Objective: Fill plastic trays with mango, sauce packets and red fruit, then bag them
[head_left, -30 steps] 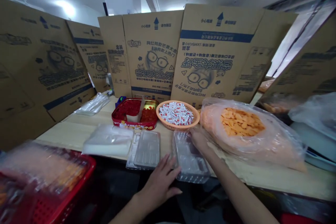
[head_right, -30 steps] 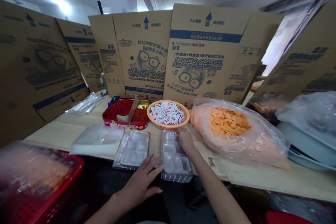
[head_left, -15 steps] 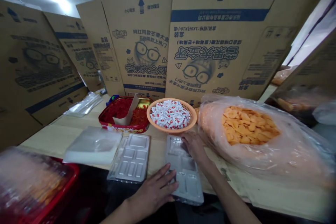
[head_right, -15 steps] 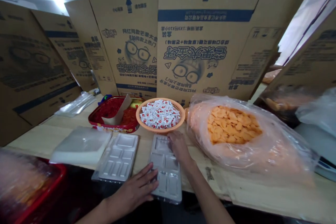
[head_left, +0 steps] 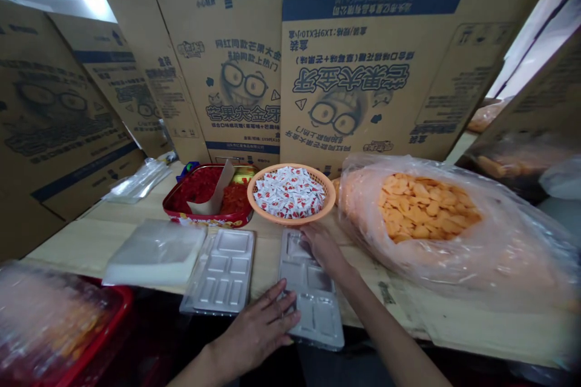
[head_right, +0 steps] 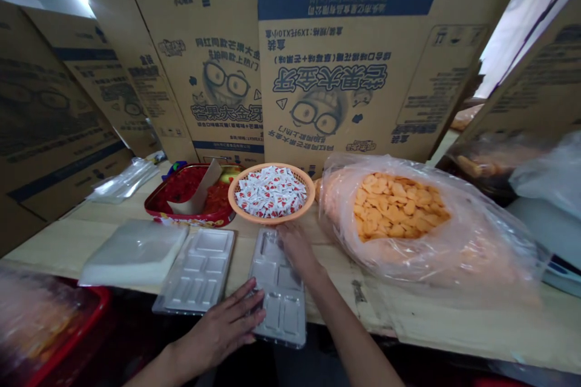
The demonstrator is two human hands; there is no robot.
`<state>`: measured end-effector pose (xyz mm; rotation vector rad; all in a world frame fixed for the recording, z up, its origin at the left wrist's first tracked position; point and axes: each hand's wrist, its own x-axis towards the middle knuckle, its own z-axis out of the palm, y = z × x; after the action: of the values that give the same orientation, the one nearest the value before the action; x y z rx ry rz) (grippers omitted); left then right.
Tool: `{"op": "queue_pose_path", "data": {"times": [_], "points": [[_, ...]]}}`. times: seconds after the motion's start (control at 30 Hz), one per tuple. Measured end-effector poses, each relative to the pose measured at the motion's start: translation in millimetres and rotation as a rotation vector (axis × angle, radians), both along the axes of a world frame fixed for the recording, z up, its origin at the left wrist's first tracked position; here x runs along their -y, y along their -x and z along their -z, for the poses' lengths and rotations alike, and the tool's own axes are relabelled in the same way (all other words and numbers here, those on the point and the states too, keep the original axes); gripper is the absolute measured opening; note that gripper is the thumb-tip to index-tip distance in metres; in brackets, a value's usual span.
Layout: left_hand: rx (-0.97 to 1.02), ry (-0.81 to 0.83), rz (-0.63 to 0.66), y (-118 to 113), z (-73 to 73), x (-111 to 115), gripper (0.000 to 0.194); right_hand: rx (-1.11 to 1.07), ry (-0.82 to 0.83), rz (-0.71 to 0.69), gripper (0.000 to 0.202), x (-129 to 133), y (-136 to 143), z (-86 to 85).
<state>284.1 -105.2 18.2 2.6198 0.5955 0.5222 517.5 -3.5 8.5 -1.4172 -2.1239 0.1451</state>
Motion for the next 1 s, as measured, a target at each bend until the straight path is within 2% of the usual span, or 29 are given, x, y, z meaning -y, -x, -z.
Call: {"op": "queue_pose_path", "data": {"times": [0.17, 0.33, 0.6, 0.7, 0.77, 0.83, 0.87, 0.93, 1.0], "points": [[0.072, 0.041, 0.068, 5.3, 5.5, -3.9, 0.056, 0.043, -0.106, 0.083, 0.016, 6.3, -1.2, 5.2], [0.077, -0.009, 0.11, 6.2, 15.0, -10.8, 0.06, 0.054, -0.186, 0.096, 0.013, 9.6, -1.2, 3.4], [0.108, -0.079, 0.093, 6.4, 19.0, -18.1, 0.055, 0.056, -0.33, 0.026, 0.022, 13.7, -0.2, -12.0], [0.165, -0.048, 0.087, 7.9, 20.0, -15.0, 0.058, -0.002, -0.425, 0.023, 0.026, 17.6, -2.3, -21.3], [0.262, 0.014, 0.077, 5.4, 18.0, -12.8, 0.059, -0.057, -0.486, 0.069, 0.025, 19.0, -2.0, -29.1], [0.449, 0.165, -0.036, -2.5, 11.5, -13.4, 0.058, -0.113, -0.517, 0.114, 0.024, 19.7, 1.2, -38.4], [0.577, 0.303, -0.126, -8.6, 6.2, -15.3, 0.058, -0.135, -0.514, 0.126, 0.022, 20.1, 4.0, -43.8], [0.819, 0.706, -0.31, -23.2, -8.5, -22.2, 0.061, -0.159, -0.468, 0.114, 0.022, 21.6, 10.6, -56.0], [0.895, 1.161, -0.373, -36.9, -25.8, -32.0, 0.062, -0.159, -0.397, 0.082, 0.022, 23.9, 13.4, -69.1]]}}
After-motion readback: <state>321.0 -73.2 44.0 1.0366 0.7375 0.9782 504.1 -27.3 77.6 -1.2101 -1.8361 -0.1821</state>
